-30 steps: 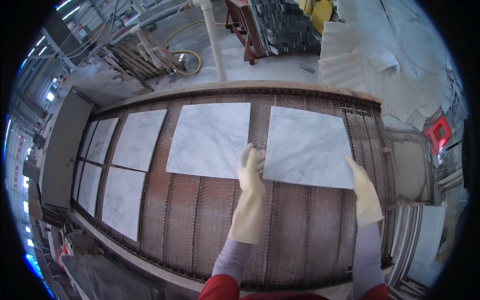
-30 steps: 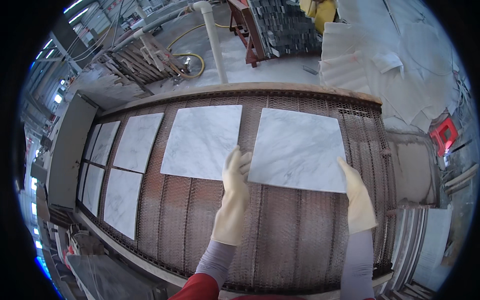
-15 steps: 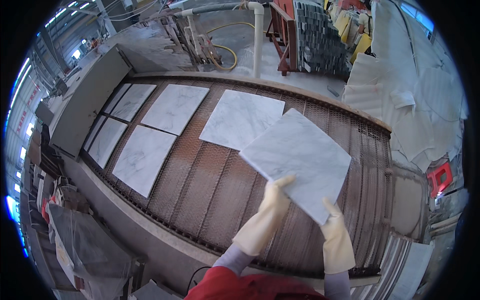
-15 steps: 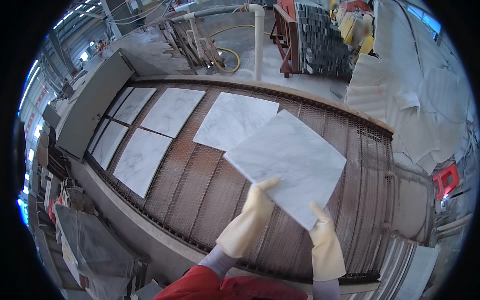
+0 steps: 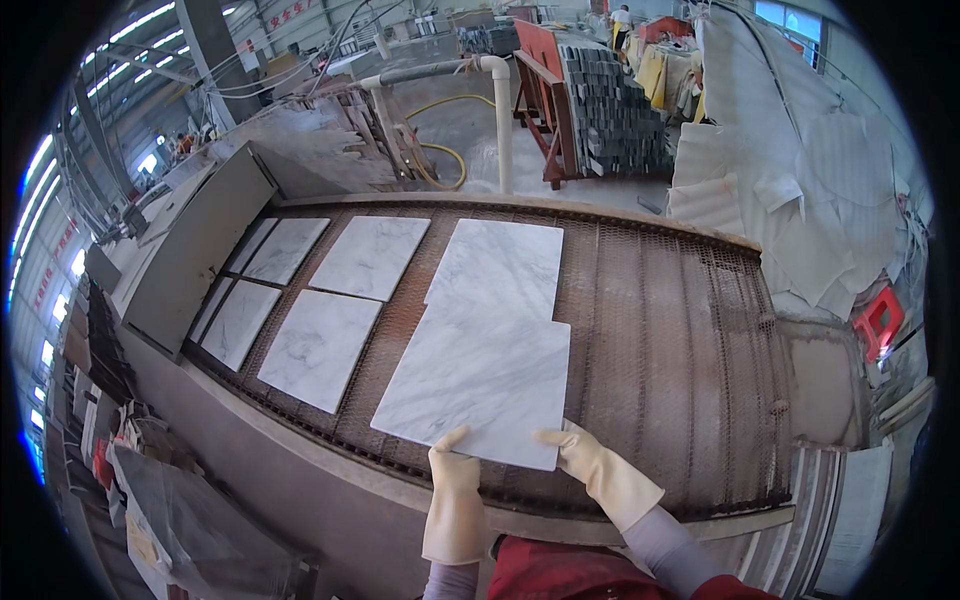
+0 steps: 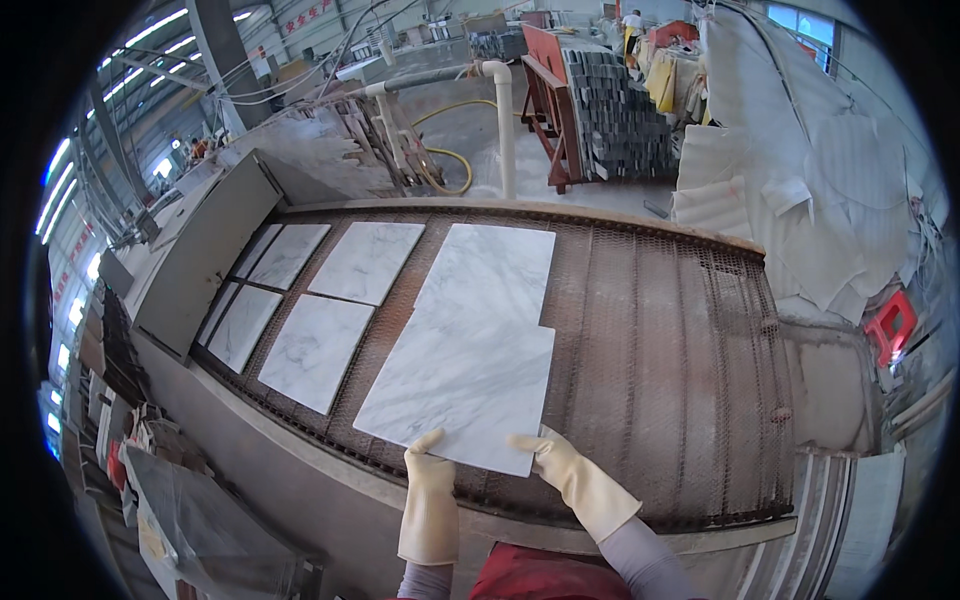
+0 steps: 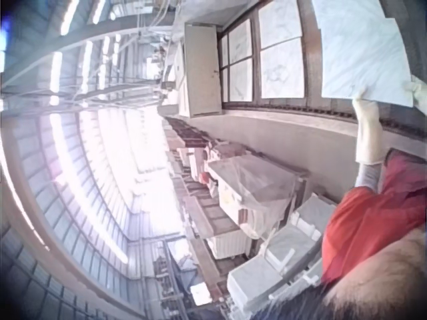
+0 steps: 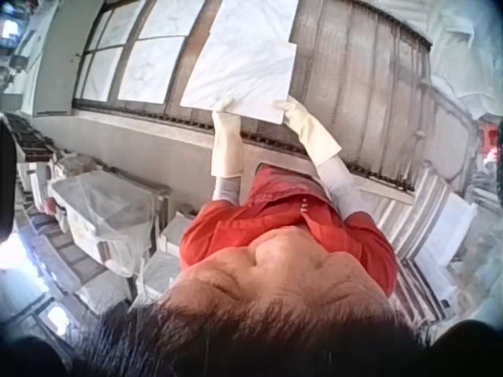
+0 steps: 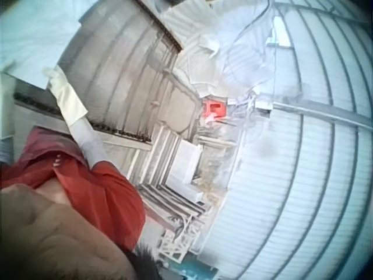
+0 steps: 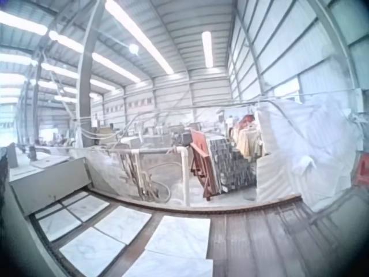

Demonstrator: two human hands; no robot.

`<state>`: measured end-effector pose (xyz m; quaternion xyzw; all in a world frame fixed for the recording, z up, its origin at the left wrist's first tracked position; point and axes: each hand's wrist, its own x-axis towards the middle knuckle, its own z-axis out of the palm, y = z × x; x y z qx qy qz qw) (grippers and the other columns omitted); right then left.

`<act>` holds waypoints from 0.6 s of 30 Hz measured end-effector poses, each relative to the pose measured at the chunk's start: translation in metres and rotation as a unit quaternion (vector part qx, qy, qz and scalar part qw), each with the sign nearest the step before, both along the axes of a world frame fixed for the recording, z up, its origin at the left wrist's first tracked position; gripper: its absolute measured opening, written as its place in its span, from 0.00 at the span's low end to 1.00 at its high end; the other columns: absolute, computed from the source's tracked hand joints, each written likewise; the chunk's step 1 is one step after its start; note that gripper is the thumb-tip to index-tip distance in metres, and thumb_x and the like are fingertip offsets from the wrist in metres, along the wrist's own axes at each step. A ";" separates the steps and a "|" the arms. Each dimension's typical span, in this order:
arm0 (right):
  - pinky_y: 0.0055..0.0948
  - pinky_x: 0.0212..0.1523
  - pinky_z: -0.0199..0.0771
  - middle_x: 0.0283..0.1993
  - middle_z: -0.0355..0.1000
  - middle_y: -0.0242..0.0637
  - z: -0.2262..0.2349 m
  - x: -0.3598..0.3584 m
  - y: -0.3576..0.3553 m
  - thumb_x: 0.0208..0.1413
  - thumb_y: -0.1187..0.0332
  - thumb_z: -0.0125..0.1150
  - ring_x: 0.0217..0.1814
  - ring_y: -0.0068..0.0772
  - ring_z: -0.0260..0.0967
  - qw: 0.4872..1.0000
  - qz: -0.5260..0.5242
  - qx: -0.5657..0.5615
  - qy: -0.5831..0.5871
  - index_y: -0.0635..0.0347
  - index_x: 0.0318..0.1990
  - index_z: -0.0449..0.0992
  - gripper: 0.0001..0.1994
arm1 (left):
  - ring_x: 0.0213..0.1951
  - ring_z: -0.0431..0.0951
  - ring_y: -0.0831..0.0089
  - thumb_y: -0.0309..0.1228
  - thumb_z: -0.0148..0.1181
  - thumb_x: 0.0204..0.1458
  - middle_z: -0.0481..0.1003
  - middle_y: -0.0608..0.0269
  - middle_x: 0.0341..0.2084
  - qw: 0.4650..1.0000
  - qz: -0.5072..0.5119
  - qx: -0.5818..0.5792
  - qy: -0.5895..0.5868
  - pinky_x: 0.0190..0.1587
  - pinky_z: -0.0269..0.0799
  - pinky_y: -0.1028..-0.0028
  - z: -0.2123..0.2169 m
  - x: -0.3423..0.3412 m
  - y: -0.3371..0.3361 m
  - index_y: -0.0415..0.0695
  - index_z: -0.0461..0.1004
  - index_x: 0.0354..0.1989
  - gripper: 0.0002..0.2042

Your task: The person picks up white marble tiles from a stack and places them one by one onto a moving conveyor belt. The tiles are arranged in a grid pattern on the belt as it moves forward.

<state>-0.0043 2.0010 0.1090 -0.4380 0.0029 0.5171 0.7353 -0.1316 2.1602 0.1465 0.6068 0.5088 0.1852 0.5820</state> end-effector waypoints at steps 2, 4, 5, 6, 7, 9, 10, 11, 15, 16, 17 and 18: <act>0.34 0.57 0.75 0.54 0.76 0.37 -0.010 -0.004 0.013 0.54 0.69 0.69 0.56 0.33 0.75 1.000 0.011 0.002 -0.009 0.60 0.59 0.72 0.24 | 0.44 0.81 0.69 0.05 0.55 0.41 0.80 0.48 0.42 1.000 0.000 0.020 0.003 0.48 0.74 0.75 -0.011 -0.009 0.011 0.33 0.76 0.51 0.25; 0.37 0.58 0.74 0.56 0.75 0.37 -0.017 -0.005 0.022 0.56 0.70 0.66 0.57 0.34 0.74 0.999 0.028 0.003 -0.027 0.60 0.60 0.71 0.24 | 0.43 0.81 0.68 0.05 0.56 0.41 0.80 0.48 0.41 0.999 0.007 0.037 -0.017 0.48 0.74 0.75 -0.027 -0.014 0.019 0.33 0.77 0.50 0.24; 0.37 0.58 0.75 0.56 0.76 0.37 -0.019 -0.003 0.026 0.56 0.70 0.66 0.57 0.34 0.74 0.999 0.031 -0.005 -0.031 0.60 0.60 0.71 0.23 | 0.43 0.81 0.68 0.05 0.56 0.41 0.81 0.48 0.41 0.999 0.006 0.030 -0.016 0.48 0.75 0.75 -0.029 -0.012 0.023 0.33 0.77 0.50 0.24; 0.37 0.58 0.75 0.56 0.76 0.37 -0.021 0.001 0.029 0.56 0.70 0.66 0.57 0.34 0.75 0.999 0.034 -0.014 -0.035 0.59 0.59 0.72 0.23 | 0.43 0.81 0.68 0.05 0.56 0.41 0.81 0.48 0.41 1.000 0.006 0.022 -0.015 0.49 0.75 0.75 -0.030 -0.009 0.028 0.33 0.77 0.50 0.24; 0.36 0.58 0.75 0.55 0.76 0.37 -0.021 0.002 0.033 0.56 0.70 0.66 0.56 0.34 0.75 0.998 0.038 -0.023 -0.039 0.59 0.59 0.73 0.22 | 0.43 0.81 0.68 0.05 0.56 0.41 0.81 0.48 0.41 1.000 0.008 0.014 -0.012 0.49 0.75 0.74 -0.032 -0.008 0.033 0.32 0.77 0.50 0.24; 0.36 0.58 0.75 0.54 0.77 0.36 -0.020 0.001 0.038 0.56 0.70 0.67 0.56 0.33 0.75 0.999 0.033 -0.023 -0.012 0.59 0.57 0.74 0.21 | 0.43 0.81 0.68 0.05 0.57 0.41 0.81 0.47 0.41 0.998 0.019 0.000 -0.058 0.50 0.76 0.73 -0.044 -0.007 0.041 0.32 0.77 0.49 0.23; 0.37 0.58 0.75 0.54 0.77 0.36 -0.019 0.003 0.040 0.55 0.70 0.67 0.55 0.33 0.75 0.999 0.028 -0.023 0.000 0.58 0.57 0.74 0.21 | 0.43 0.81 0.68 0.05 0.57 0.41 0.81 0.47 0.41 0.996 0.023 -0.007 -0.082 0.50 0.76 0.73 -0.049 -0.004 0.044 0.32 0.77 0.49 0.23; 0.37 0.56 0.76 0.53 0.77 0.36 -0.022 0.003 0.042 0.54 0.70 0.69 0.54 0.34 0.76 1.000 0.013 -0.017 0.007 0.59 0.56 0.74 0.21 | 0.43 0.81 0.68 0.05 0.58 0.41 0.81 0.46 0.41 0.997 0.014 0.003 -0.079 0.50 0.76 0.73 -0.054 -0.003 0.046 0.31 0.77 0.49 0.22; 0.37 0.53 0.77 0.52 0.78 0.38 -0.035 0.006 0.044 0.52 0.71 0.71 0.53 0.34 0.76 1.000 -0.013 -0.015 0.017 0.59 0.55 0.74 0.22 | 0.47 0.81 0.65 0.06 0.58 0.43 0.79 0.44 0.45 0.999 -0.029 0.029 -0.022 0.52 0.76 0.71 -0.056 0.002 0.050 0.31 0.77 0.47 0.20; 0.36 0.53 0.77 0.52 0.78 0.38 -0.038 0.007 0.044 0.52 0.71 0.71 0.53 0.34 0.76 1.000 -0.009 -0.020 0.016 0.59 0.56 0.74 0.22 | 0.48 0.80 0.64 0.06 0.58 0.44 0.78 0.43 0.46 0.999 -0.039 0.031 0.005 0.53 0.76 0.70 -0.054 0.002 0.051 0.31 0.77 0.47 0.19; 0.36 0.54 0.77 0.52 0.78 0.37 -0.040 0.007 0.047 0.52 0.71 0.71 0.53 0.35 0.76 1.000 -0.007 -0.021 0.020 0.59 0.56 0.74 0.23 | 0.48 0.80 0.64 0.06 0.60 0.44 0.79 0.44 0.46 0.999 -0.013 -0.007 -0.047 0.53 0.75 0.71 -0.063 0.002 0.056 0.31 0.77 0.47 0.19; 0.37 0.55 0.76 0.53 0.77 0.37 -0.045 0.008 0.051 0.52 0.71 0.71 0.54 0.35 0.76 0.999 -0.005 -0.023 0.024 0.59 0.57 0.74 0.23 | 0.48 0.81 0.64 0.07 0.61 0.43 0.79 0.44 0.45 0.994 0.013 -0.044 -0.100 0.54 0.75 0.71 -0.084 0.001 0.064 0.32 0.77 0.47 0.19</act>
